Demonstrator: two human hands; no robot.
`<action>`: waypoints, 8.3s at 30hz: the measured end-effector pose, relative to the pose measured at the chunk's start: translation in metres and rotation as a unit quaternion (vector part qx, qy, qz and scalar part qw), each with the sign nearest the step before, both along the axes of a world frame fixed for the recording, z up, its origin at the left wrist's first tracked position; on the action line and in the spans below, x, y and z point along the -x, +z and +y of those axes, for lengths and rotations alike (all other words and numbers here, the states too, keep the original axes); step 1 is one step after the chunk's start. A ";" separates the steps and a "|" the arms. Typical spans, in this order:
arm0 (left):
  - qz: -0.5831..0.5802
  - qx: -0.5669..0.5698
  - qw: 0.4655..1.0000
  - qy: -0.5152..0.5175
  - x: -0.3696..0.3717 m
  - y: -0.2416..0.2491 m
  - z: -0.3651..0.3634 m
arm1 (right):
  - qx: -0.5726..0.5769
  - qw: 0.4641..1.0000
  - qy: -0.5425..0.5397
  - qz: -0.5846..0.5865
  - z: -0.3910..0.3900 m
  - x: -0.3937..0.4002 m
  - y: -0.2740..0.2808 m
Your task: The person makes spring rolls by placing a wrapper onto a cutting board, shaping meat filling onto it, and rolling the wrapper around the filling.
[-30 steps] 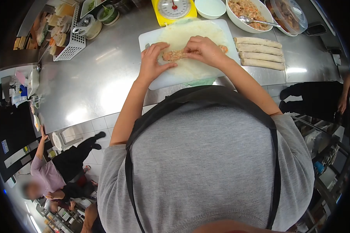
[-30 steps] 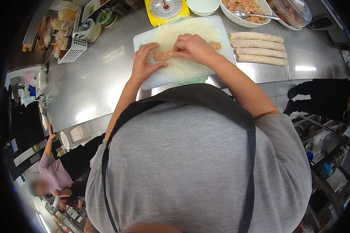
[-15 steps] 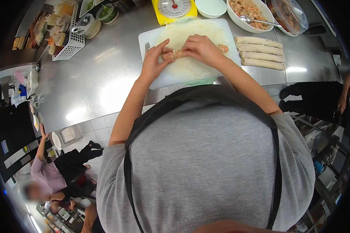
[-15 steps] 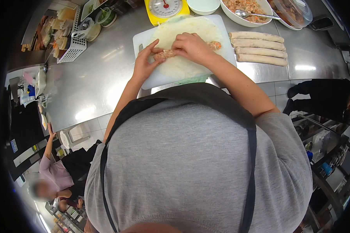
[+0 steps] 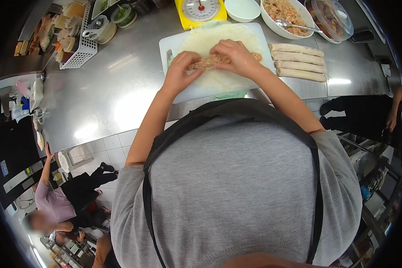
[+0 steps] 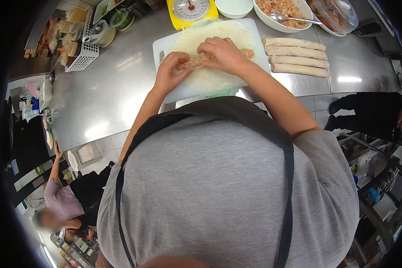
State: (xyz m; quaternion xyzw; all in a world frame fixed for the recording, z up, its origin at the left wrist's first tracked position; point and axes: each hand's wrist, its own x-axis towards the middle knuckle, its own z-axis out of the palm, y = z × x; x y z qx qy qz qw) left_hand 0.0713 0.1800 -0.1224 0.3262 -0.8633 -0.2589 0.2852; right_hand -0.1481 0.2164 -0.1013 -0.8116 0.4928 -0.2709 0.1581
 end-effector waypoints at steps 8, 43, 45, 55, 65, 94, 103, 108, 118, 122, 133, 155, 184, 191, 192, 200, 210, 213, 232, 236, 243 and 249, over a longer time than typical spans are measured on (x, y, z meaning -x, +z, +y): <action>0.027 -0.152 0.987 0.042 0.017 -0.005 0.004 | -0.027 0.998 0.007 0.061 -0.003 0.006 -0.015; -0.034 0.029 0.999 -0.025 0.062 -0.008 0.000 | -0.066 0.996 -0.018 -0.062 0.020 0.094 -0.029; -0.033 0.033 0.999 -0.015 0.054 -0.008 0.000 | -0.085 0.994 -0.019 -0.074 0.020 0.095 -0.029; 0.045 -0.027 0.998 0.021 0.017 -0.010 -0.003 | -0.019 0.999 -0.032 -0.038 0.016 0.072 -0.011; 0.025 -0.035 0.997 0.061 0.006 -0.008 0.002 | 0.043 0.995 0.081 -0.037 -0.013 0.003 -0.020; -0.034 0.012 0.999 -0.023 0.068 -0.004 0.006 | -0.101 0.987 -0.032 -0.119 0.020 0.101 -0.028; 0.009 -0.071 0.997 0.033 -0.016 -0.006 -0.003 | -0.125 0.987 -0.025 -0.096 0.018 0.102 -0.025; 0.059 -0.112 0.991 0.053 -0.013 -0.002 0.005 | -0.133 0.990 -0.036 -0.013 0.017 0.087 0.002; -0.046 -0.036 0.998 0.000 -0.007 -0.003 -0.005 | -0.007 0.997 0.071 -0.010 -0.009 0.016 -0.009; 0.022 0.055 0.998 0.025 -0.009 0.000 0.002 | 0.002 0.999 0.029 -0.018 -0.001 -0.001 0.004; -0.024 0.012 1.000 0.005 0.046 -0.010 0.001 | -0.050 0.998 -0.028 0.014 0.015 0.072 -0.015; -0.036 0.015 0.998 -0.050 0.125 -0.004 0.006 | -0.131 0.982 -0.033 -0.131 0.025 0.116 -0.024; 0.028 -0.067 0.996 0.046 0.008 0.004 0.004 | 0.029 0.999 -0.015 0.037 0.004 0.007 -0.024; 0.020 -0.194 0.979 0.051 -0.006 0.004 0.006 | -0.058 0.997 -0.052 -0.010 0.028 0.075 -0.016; 0.020 -0.193 0.980 0.049 -0.004 0.006 0.009 | -0.057 0.997 -0.054 -0.009 0.033 0.076 -0.012; -0.155 0.091 0.983 -0.046 0.000 0.004 0.040 | 0.006 0.998 -0.057 -0.017 0.055 0.077 0.007; 0.027 0.007 0.998 0.050 0.022 0.005 -0.007 | 0.059 0.993 -0.077 0.065 0.050 0.052 -0.014; -0.001 -0.016 0.999 0.045 0.019 0.010 -0.015 | 0.029 0.994 -0.109 -0.008 0.031 0.051 -0.008; -0.165 -0.036 0.981 0.097 0.031 0.003 -0.053 | -0.063 0.982 -0.147 0.096 -0.029 0.059 -0.023; -0.082 0.066 0.985 0.135 0.032 0.014 -0.042 | 0.051 0.971 -0.218 -0.083 -0.023 0.058 -0.004; -0.011 -0.004 1.000 0.020 0.055 0.009 0.001 | 0.022 0.997 -0.071 0.035 0.009 0.018 -0.013; -0.051 0.003 0.999 0.017 0.049 0.002 0.001 | 0.002 0.996 -0.051 0.071 0.009 0.026 -0.016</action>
